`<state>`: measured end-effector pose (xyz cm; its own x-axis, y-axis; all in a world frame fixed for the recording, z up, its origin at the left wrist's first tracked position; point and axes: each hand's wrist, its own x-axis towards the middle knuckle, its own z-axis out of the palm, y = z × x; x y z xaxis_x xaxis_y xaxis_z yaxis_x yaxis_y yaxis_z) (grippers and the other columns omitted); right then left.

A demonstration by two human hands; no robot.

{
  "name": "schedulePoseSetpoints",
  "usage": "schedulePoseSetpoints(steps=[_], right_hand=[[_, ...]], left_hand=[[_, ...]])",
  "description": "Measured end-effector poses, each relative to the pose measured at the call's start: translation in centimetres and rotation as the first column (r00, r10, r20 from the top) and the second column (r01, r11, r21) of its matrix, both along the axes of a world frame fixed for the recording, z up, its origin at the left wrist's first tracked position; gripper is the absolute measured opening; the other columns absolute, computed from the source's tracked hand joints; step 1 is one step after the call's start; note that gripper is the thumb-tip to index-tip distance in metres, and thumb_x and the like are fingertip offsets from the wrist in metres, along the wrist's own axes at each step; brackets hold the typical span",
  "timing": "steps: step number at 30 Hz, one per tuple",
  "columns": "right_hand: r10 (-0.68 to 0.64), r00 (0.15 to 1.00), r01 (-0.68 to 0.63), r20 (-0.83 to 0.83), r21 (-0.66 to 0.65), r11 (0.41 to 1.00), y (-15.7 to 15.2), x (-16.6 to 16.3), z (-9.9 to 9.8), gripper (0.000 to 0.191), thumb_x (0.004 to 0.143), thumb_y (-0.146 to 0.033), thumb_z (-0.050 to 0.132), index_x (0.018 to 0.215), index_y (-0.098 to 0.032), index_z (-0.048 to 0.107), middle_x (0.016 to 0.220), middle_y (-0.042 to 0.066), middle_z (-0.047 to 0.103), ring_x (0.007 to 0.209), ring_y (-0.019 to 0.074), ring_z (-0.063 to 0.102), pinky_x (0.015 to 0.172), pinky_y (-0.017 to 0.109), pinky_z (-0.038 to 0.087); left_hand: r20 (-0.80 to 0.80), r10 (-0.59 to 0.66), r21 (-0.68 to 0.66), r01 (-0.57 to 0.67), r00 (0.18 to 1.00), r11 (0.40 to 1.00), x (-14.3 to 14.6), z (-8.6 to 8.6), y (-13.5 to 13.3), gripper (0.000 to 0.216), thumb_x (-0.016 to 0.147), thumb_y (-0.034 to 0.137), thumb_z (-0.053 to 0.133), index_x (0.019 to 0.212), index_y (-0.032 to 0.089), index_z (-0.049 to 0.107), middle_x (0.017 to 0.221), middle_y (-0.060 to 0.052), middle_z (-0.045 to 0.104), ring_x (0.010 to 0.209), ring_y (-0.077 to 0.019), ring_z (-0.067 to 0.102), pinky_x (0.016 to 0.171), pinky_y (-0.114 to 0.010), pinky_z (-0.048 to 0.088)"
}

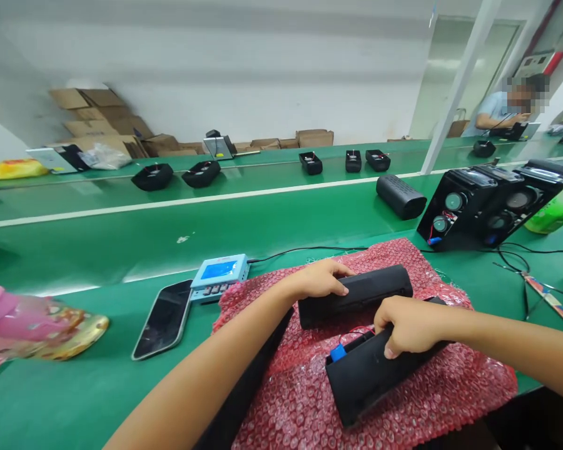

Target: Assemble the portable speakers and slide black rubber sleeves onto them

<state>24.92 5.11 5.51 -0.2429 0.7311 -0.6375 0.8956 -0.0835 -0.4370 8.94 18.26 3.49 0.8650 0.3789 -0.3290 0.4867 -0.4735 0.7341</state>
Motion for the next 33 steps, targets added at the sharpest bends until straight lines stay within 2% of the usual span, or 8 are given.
schedulePoseSetpoints(steps=[9, 14, 20, 33], right_hand=[[-0.055, 0.993, 0.057, 0.104, -0.02, 0.998, 0.0, -1.1, 0.5, 0.013, 0.059, -0.019, 0.068, 0.072, -0.018, 0.067, 0.065, -0.002, 0.06, 0.064, 0.0138, 0.054, 0.052, 0.022, 0.031], [-0.104, 0.989, 0.109, 0.108, -0.042, 0.993, 0.2, -1.4, 0.4, 0.011, 0.056, -0.016, 0.067, 0.068, -0.017, 0.065, 0.064, -0.003, 0.06, 0.064, 0.0134, 0.054, 0.051, 0.021, 0.031], [-0.105, 0.991, 0.11, 0.085, -0.058, 0.992, 0.5, -1.3, 0.1, 0.008, 0.055, -0.013, 0.065, 0.061, -0.016, 0.061, 0.06, -0.004, 0.056, 0.062, 0.0118, 0.051, 0.05, 0.021, 0.03], [-0.105, 0.989, 0.114, 0.106, -0.082, 0.99, 0.9, -1.5, 0.4, 0.009, 0.057, -0.014, 0.066, 0.064, -0.017, 0.063, 0.055, -0.005, 0.052, 0.058, 0.0119, 0.049, 0.049, 0.021, 0.029]], left_hand=[[0.027, 0.08, -0.036, -0.079, 0.996, 0.996, 0.1, -0.1, -0.7, 0.041, 0.062, 0.014, 0.056, 0.102, 0.016, 0.068, 0.089, 0.001, 0.069, 0.078, -0.016, 0.059, 0.07, -0.023, 0.044], [0.034, 0.096, -0.038, -0.094, 0.995, 0.995, 0.0, 0.1, -1.1, 0.043, 0.063, 0.011, 0.057, 0.104, 0.019, 0.068, 0.095, 0.002, 0.069, 0.085, -0.0164, 0.059, 0.072, -0.022, 0.043], [0.046, 0.089, -0.028, -0.088, 0.995, 0.996, 0.1, 0.1, -1.1, 0.044, 0.063, 0.01, 0.057, 0.104, 0.018, 0.068, 0.094, 0.002, 0.069, 0.081, -0.0156, 0.059, 0.069, -0.021, 0.043], [0.055, 0.102, -0.046, -0.099, 0.993, 0.994, 0.2, -0.1, -0.9, 0.043, 0.062, 0.012, 0.055, 0.102, 0.022, 0.069, 0.093, 0.004, 0.07, 0.083, -0.0171, 0.059, 0.072, -0.023, 0.044]])
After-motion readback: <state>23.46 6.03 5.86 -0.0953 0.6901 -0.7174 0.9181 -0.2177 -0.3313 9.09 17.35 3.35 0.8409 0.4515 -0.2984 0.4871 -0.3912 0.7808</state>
